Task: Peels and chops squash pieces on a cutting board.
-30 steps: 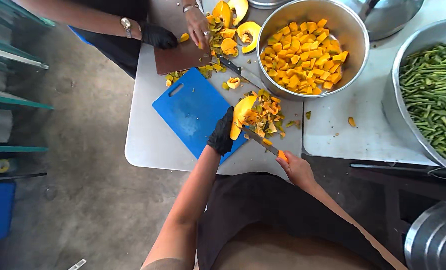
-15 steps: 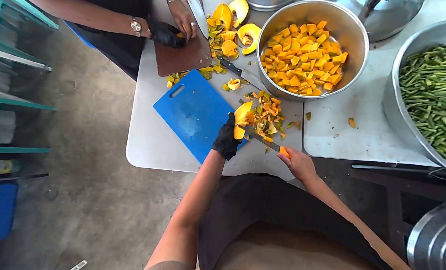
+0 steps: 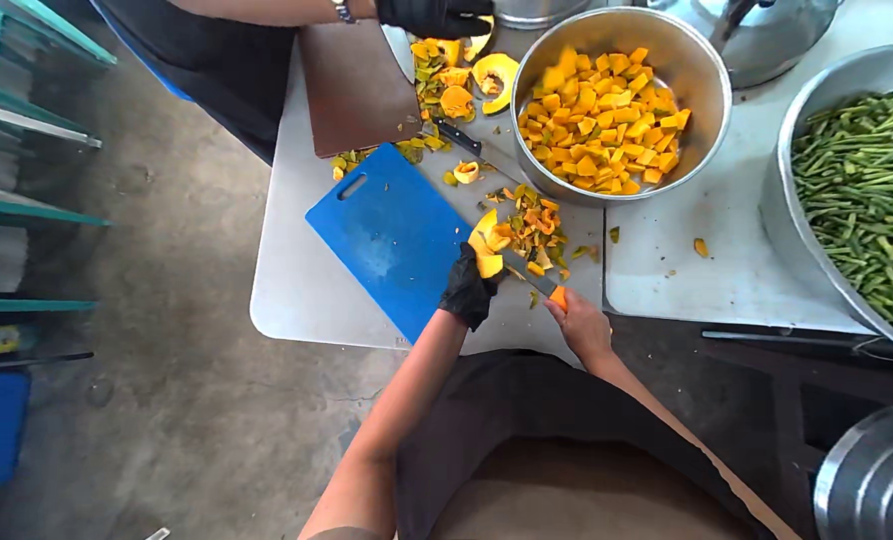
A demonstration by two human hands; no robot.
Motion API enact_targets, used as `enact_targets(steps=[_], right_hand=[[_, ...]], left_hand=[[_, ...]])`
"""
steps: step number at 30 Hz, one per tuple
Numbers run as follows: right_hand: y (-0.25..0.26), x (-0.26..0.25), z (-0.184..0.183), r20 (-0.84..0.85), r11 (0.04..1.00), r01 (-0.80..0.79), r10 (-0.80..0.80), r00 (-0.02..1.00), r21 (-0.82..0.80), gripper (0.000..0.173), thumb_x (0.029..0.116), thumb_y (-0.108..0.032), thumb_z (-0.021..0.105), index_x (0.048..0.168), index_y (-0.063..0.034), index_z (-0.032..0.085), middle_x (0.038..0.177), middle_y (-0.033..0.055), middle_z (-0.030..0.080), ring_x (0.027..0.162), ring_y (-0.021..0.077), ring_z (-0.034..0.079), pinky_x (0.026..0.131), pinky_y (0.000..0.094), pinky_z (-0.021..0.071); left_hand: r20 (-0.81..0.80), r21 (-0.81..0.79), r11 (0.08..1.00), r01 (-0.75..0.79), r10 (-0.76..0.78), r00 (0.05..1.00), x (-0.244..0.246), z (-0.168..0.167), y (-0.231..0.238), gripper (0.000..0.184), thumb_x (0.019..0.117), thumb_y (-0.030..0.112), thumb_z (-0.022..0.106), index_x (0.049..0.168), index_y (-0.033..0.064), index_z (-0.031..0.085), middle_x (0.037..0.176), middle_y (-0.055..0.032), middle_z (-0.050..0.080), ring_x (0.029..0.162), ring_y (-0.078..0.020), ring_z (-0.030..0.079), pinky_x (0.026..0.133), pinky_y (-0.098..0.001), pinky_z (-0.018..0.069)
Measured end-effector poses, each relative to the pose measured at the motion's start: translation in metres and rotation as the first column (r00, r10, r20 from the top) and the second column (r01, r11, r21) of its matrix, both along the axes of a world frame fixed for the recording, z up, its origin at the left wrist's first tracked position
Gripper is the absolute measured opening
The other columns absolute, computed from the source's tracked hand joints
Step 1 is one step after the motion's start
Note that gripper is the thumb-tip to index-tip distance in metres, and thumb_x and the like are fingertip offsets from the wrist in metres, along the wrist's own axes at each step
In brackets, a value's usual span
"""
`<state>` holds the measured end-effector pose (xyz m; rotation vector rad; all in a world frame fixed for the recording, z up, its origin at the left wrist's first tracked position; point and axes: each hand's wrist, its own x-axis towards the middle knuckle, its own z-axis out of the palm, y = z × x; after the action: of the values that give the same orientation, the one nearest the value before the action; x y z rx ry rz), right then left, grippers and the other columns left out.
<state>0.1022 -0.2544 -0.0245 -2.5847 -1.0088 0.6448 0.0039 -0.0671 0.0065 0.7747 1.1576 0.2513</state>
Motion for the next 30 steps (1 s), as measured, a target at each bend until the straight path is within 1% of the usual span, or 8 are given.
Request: enact_targets(steps=[2, 5, 8, 12, 14, 17, 22, 30], right_hand=[[0.004, 0.000, -0.001, 0.000, 1.000, 0.012, -0.012, 1.000, -0.017, 0.062, 0.1054, -0.050, 0.050, 0.121, 0.0082, 0.063, 0.108, 0.0290, 0.070, 0.100, 0.0466, 0.070, 0.081, 0.0616, 0.0548], [-0.003, -0.001, -0.009, 0.054, 0.995, -0.016, 0.011, 0.999, 0.099, 0.059, 0.1045, -0.046, 0.053, 0.116, 0.0097, 0.065, 0.103, 0.0281, 0.071, 0.092, 0.0457, 0.072, 0.075, 0.0610, 0.0563], [-0.006, -0.003, -0.022, 0.165, 0.983, -0.020, -0.011, 0.986, 0.183, 0.055, 0.1027, -0.043, 0.058, 0.109, 0.0110, 0.066, 0.097, 0.0281, 0.070, 0.087, 0.0452, 0.073, 0.070, 0.0585, 0.0573], [-0.004, -0.004, -0.040, 0.310, 0.968, -0.053, -0.026, 0.950, 0.244, 0.051, 0.1000, -0.038, 0.062, 0.102, 0.0121, 0.067, 0.092, 0.0281, 0.069, 0.082, 0.0445, 0.073, 0.066, 0.0547, 0.0588], [0.000, -0.005, -0.043, 0.339, 0.963, -0.074, -0.019, 0.941, 0.260, 0.049, 0.0999, -0.037, 0.062, 0.100, 0.0117, 0.067, 0.091, 0.0280, 0.069, 0.080, 0.0440, 0.073, 0.065, 0.0538, 0.0589], [0.003, -0.005, -0.046, 0.372, 0.955, -0.095, -0.017, 0.928, 0.281, 0.048, 0.0992, -0.037, 0.063, 0.097, 0.0110, 0.067, 0.087, 0.0265, 0.069, 0.078, 0.0421, 0.073, 0.062, 0.0519, 0.0588], [0.008, -0.006, -0.040, 0.292, 0.962, -0.075, -0.005, 0.956, 0.262, 0.047, 0.1007, -0.035, 0.062, 0.102, 0.0123, 0.067, 0.092, 0.0277, 0.069, 0.083, 0.0432, 0.073, 0.067, 0.0536, 0.0591], [0.014, -0.008, -0.042, 0.294, 0.952, -0.034, -0.060, 0.954, 0.304, 0.049, 0.1001, -0.034, 0.062, 0.105, 0.0145, 0.067, 0.094, 0.0298, 0.070, 0.084, 0.0458, 0.073, 0.068, 0.0552, 0.0589]], left_hand=[[-0.011, 0.022, 0.999, 0.039, -0.039, 0.999, 0.000, 0.007, -0.007, 0.056, 0.1117, 0.048, 0.016, 0.115, 0.0078, 0.055, 0.078, -0.0045, 0.055, 0.058, -0.0125, 0.052, 0.052, -0.0276, 0.0471], [0.013, 0.041, 0.999, 0.025, -0.026, 1.000, 0.000, 0.005, -0.009, 0.057, 0.1121, 0.047, 0.015, 0.113, 0.0077, 0.056, 0.075, -0.0031, 0.056, 0.056, -0.0101, 0.052, 0.051, -0.0248, 0.0472], [0.026, 0.022, 0.999, 0.024, -0.024, 0.999, -0.002, 0.003, -0.011, 0.057, 0.1121, 0.047, 0.016, 0.116, 0.0072, 0.056, 0.081, -0.0045, 0.056, 0.062, -0.0120, 0.054, 0.056, -0.0273, 0.0488], [0.072, -0.087, 0.995, -0.038, 0.045, 0.996, 0.002, 0.009, -0.012, 0.049, 0.1124, 0.044, 0.016, 0.109, 0.0109, 0.052, 0.077, -0.0016, 0.053, 0.059, -0.0094, 0.053, 0.051, -0.0228, 0.0466], [0.096, -0.102, 0.991, -0.087, 0.097, 0.991, 0.001, 0.012, -0.012, 0.044, 0.1131, 0.039, 0.019, 0.115, 0.0102, 0.052, 0.083, -0.0026, 0.053, 0.066, -0.0089, 0.053, 0.057, -0.0225, 0.0477], [0.137, -0.226, 0.944, -0.240, 0.275, 0.952, 0.005, 0.017, -0.013, 0.036, 0.1125, 0.035, 0.022, 0.114, 0.0123, 0.049, 0.088, -0.0025, 0.053, 0.071, -0.0081, 0.055, 0.061, -0.0211, 0.0497], [0.131, -0.387, 0.861, -0.329, 0.405, 0.905, 0.012, 0.027, -0.011, 0.034, 0.1111, 0.037, 0.023, 0.105, 0.0144, 0.048, 0.079, -0.0007, 0.052, 0.062, -0.0072, 0.054, 0.053, -0.0194, 0.0471], [0.214, -0.543, 0.788, -0.290, 0.463, 0.860, 0.013, 0.046, -0.016, 0.033, 0.1098, 0.034, 0.023, 0.096, 0.0165, 0.047, 0.070, 0.0028, 0.051, 0.055, -0.0031, 0.052, 0.048, -0.0142, 0.0442]])
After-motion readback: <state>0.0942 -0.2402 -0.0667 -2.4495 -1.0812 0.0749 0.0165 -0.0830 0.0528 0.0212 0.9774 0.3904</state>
